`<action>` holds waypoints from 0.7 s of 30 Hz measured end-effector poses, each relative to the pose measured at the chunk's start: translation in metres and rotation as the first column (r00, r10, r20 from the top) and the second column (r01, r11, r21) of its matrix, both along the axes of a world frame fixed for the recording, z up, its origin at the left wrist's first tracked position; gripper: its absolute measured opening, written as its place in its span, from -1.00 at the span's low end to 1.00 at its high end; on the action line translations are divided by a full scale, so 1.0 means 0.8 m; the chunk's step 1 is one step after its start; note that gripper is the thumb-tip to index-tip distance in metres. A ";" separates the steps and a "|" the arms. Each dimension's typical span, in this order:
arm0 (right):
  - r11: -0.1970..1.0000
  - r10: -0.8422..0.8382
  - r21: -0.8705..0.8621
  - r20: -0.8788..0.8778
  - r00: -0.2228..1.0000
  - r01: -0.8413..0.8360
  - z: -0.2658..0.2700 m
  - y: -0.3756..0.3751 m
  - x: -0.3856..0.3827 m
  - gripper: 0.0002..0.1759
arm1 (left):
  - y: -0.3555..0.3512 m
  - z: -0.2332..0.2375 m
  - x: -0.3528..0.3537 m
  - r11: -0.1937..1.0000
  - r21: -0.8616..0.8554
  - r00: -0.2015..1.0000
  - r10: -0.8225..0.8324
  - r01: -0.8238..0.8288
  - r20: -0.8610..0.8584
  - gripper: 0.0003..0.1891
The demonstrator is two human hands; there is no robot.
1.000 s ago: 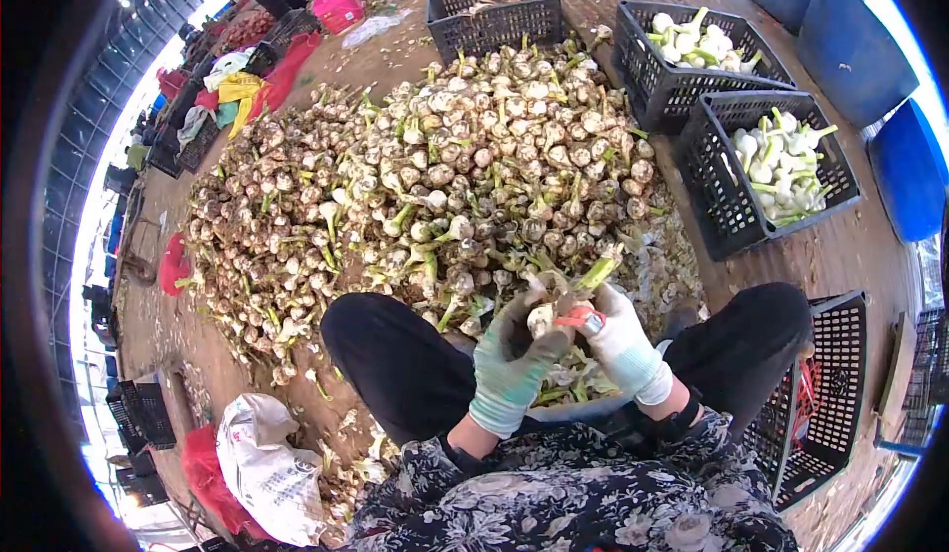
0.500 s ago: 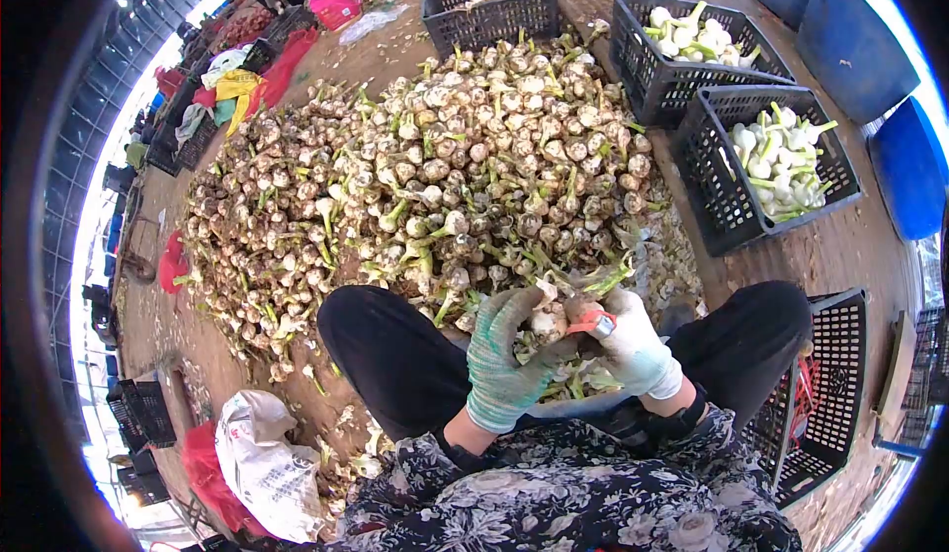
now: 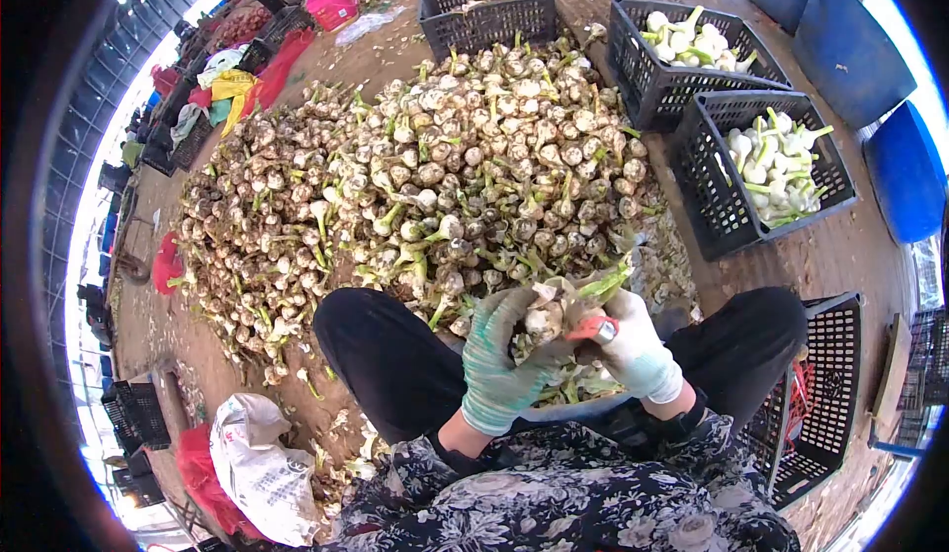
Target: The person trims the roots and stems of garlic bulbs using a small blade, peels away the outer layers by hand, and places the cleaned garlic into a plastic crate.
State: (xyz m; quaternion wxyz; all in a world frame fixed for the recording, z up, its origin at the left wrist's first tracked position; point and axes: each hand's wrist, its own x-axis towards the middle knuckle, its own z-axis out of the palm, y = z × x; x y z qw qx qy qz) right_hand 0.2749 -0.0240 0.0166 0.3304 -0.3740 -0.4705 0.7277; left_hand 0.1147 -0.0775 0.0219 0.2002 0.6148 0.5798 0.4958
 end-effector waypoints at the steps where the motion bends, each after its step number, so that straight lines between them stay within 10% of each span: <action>1: 0.998 -0.011 0.058 -0.032 0.999 0.013 -0.004 -0.001 0.000 -0.46 | 0.001 0.003 0.000 1.000 -0.016 0.998 0.003 -0.002 0.060 -0.38; 6: 0.996 -0.080 -0.057 -0.248 0.966 0.068 -0.003 -0.005 0.000 -0.66 | -0.001 0.007 0.001 0.998 -0.062 0.999 -0.011 0.014 0.047 -0.43; 7: 0.996 -0.082 -0.057 -0.249 0.965 0.070 -0.006 -0.003 0.000 -0.66 | -0.003 0.008 0.009 0.993 -0.115 0.953 0.000 0.036 0.302 -0.47; 9: 0.924 -0.122 0.376 0.107 0.987 0.073 -0.014 0.001 0.000 -0.69 | -0.004 0.005 0.014 0.984 -0.160 0.843 0.023 0.075 0.537 -0.51; 11: 0.900 -0.143 0.432 0.168 0.975 0.057 -0.012 0.004 0.002 -0.71 | -0.004 -0.008 0.012 0.944 -0.214 0.398 0.100 0.253 0.912 -0.52; 15: 0.943 -0.086 0.330 0.105 0.991 0.047 -0.014 -0.001 0.005 -0.72 | 0.006 -0.016 -0.002 0.833 -0.382 0.221 0.317 0.401 0.922 -0.53; 18: 0.985 -0.079 0.155 0.003 0.997 0.078 -0.013 0.001 0.004 -0.76 | 0.003 -0.067 0.005 0.914 -0.187 0.401 0.029 0.360 0.916 -0.54; 19: 0.946 -0.082 0.322 0.172 0.982 0.022 -0.012 0.005 0.006 -0.77 | 0.000 -0.037 0.015 0.945 -0.255 0.752 0.014 0.205 0.658 -0.51; 21: 0.845 -0.065 0.529 0.248 0.967 -0.079 0.002 0.002 0.003 -0.76 | -0.005 -0.013 0.009 0.901 -0.319 0.673 0.041 0.295 0.738 -0.49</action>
